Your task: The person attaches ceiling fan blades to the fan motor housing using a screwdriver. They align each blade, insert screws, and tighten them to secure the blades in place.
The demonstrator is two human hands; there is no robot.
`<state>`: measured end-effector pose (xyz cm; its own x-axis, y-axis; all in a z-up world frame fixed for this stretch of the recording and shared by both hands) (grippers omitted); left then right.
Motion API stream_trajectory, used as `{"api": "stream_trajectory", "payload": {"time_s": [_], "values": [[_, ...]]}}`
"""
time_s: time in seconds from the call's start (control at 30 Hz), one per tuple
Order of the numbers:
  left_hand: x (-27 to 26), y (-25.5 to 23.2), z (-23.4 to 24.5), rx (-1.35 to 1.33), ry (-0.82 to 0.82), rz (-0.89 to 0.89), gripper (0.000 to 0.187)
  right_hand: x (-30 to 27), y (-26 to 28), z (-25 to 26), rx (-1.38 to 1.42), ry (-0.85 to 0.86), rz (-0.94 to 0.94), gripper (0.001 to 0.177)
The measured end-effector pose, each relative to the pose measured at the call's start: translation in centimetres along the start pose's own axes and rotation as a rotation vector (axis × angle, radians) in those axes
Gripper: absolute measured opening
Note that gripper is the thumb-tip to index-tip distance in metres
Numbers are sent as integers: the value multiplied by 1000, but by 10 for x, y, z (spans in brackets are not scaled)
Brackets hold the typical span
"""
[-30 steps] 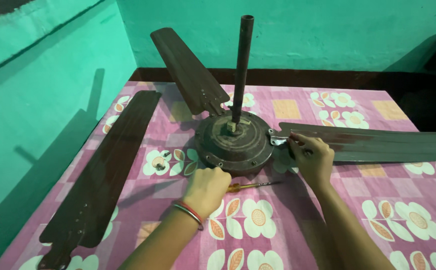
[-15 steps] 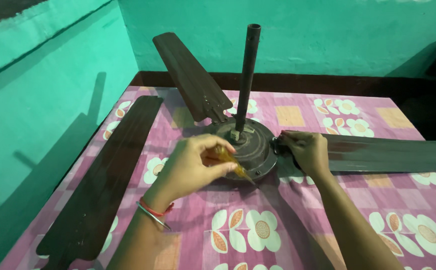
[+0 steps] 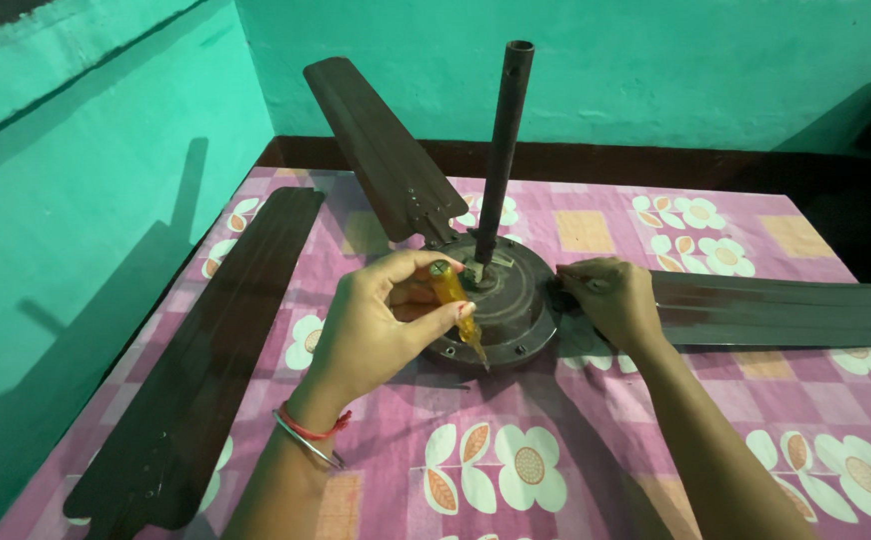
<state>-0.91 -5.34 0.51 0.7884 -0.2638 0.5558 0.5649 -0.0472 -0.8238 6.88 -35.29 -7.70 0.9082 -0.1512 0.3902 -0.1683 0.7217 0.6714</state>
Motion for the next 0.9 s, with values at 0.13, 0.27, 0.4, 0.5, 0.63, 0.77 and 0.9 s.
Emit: {"api": "stream_trajectory", "payload": {"time_s": [0.13,0.27,0.4,0.5,0.63,0.77,0.9], "values": [[0,-6,-3,-4,18,-28,35,0,10,2,-74,24,66,18],[-1,-10,-4,4,26,-12,36,1,11,3,-142,11,114,17],[-1,-13,-4,-16,30,-14,36,2,13,0,-223,-37,234,15],[-1,-16,-4,-29,25,-52,37,4,14,-2,-256,-24,244,14],[0,-21,-5,-46,20,-100,38,11,10,-5,-273,91,139,16],[1,-26,-5,-37,17,-115,37,11,16,-5,-321,57,205,14],[2,-30,-7,-16,6,-123,36,9,13,-6,-317,29,142,15]]}}
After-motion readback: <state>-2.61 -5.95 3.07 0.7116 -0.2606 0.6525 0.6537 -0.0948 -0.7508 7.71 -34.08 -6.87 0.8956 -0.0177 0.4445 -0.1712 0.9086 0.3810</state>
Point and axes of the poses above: each hand's wrist, its own x-axis towards the middle knuckle, its own z-axis out of the back of the hand, y = z × x, the point moved 5 cm from there along x, towards the middle knuckle, and after that the axes turned 10 degrees about -z, right-handed, at the moved point
